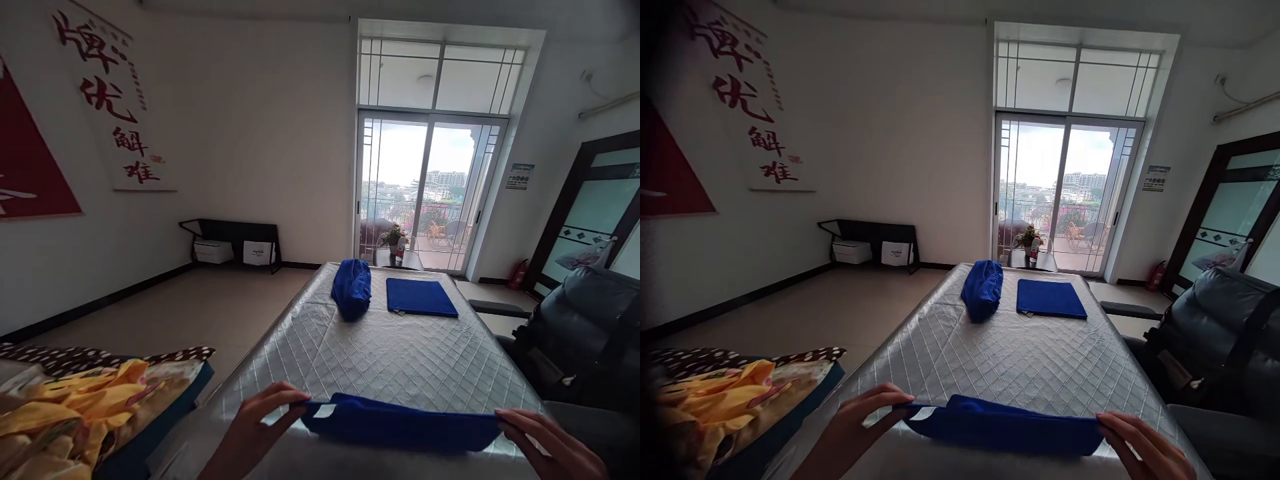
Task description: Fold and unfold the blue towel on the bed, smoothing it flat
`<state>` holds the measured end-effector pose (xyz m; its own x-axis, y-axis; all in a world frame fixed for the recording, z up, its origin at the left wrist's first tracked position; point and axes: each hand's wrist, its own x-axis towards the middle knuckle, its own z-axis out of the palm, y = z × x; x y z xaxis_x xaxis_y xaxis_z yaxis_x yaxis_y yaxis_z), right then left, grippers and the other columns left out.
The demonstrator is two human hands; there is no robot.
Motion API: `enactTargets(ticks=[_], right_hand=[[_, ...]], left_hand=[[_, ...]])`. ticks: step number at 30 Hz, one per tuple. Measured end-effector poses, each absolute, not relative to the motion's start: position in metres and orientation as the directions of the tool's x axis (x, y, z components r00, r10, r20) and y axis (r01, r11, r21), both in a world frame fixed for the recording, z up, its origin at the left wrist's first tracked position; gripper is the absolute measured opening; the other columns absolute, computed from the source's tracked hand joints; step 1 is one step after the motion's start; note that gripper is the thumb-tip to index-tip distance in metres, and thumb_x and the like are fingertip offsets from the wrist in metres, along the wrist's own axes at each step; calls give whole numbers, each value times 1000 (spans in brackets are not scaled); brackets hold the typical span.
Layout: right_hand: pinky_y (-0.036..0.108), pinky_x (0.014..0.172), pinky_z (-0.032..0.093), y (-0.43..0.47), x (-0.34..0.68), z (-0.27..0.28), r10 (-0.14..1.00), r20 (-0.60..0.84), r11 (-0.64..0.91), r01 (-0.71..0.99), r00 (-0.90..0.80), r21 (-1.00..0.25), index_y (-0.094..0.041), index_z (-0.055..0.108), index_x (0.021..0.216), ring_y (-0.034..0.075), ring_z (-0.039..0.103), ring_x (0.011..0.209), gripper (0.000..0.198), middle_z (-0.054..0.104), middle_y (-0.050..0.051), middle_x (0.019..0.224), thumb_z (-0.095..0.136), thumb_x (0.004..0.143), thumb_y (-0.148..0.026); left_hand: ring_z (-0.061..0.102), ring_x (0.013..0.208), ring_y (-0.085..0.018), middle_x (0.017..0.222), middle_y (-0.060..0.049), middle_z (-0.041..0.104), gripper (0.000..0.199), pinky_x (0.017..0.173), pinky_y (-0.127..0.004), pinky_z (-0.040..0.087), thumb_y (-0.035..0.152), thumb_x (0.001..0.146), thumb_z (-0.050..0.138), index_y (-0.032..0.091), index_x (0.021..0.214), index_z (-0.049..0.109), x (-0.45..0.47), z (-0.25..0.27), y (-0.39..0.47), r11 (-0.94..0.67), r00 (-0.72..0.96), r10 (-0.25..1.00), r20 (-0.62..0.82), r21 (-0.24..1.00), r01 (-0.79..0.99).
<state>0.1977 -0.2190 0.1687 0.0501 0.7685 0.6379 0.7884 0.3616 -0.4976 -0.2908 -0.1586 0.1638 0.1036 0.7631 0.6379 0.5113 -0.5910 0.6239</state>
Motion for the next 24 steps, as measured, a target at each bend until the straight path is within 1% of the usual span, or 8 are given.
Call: enactTargets(ticks=[3,8,10,12,14,16,20,24], right_hand=[[33,77,64,-199,194,205,780,625,379,777,24,-503,-40,82,92,25,76,83,29,80,-1,95,73,76,-63],[32,66,58,-136,187,247,870,491,363,731,-45,-578,-31,81,94,22,73,71,43,79,2,87,66,80,-68],[32,63,55,-103,188,258,892,449,338,738,-53,-585,-28,81,98,21,71,66,46,77,1,76,64,82,-68],[32,64,54,-72,189,268,894,447,318,748,-31,-583,-26,80,98,20,70,65,48,75,0,69,63,82,-68],[32,65,54,-49,191,276,875,483,301,765,14,-569,-25,80,97,21,71,66,48,74,0,67,63,81,-68],[32,65,54,-35,192,281,843,535,302,774,55,-556,-25,80,98,22,73,68,49,75,1,67,62,81,-68],[35,73,58,-41,198,256,786,612,379,712,89,-591,-25,77,106,23,74,76,52,79,4,85,62,82,-69],[39,81,61,-63,204,173,808,587,427,636,52,-644,-26,78,103,25,75,86,48,78,8,107,64,82,-67]], left_hand=[[72,72,-17,80,-3,77,27,68,-25,58,52,87,70,27,88,81,-299,196,-140,-606,244,788,565,640,473],[69,76,-17,85,-2,77,30,70,-26,54,51,87,69,23,91,80,-294,232,-75,-571,288,820,495,671,472],[67,71,-16,82,-3,76,36,65,-25,52,55,83,70,21,89,80,-285,241,-43,-559,264,828,495,686,465],[63,61,-14,69,0,72,41,59,-24,48,57,78,73,18,88,80,-275,250,-12,-531,205,844,496,715,455],[58,52,-13,53,3,63,44,53,-23,44,58,76,74,17,91,79,-265,260,13,-500,128,857,498,749,435],[58,49,-14,50,4,62,47,51,-24,42,59,75,73,16,95,78,-257,267,27,-493,59,856,513,778,389],[71,65,-19,78,-4,76,44,59,-28,49,55,79,69,17,101,73,-249,253,19,-493,-16,859,512,836,240],[74,72,-23,85,-6,78,40,65,-31,51,55,79,67,19,95,71,-246,179,-15,-376,19,924,382,901,215]])
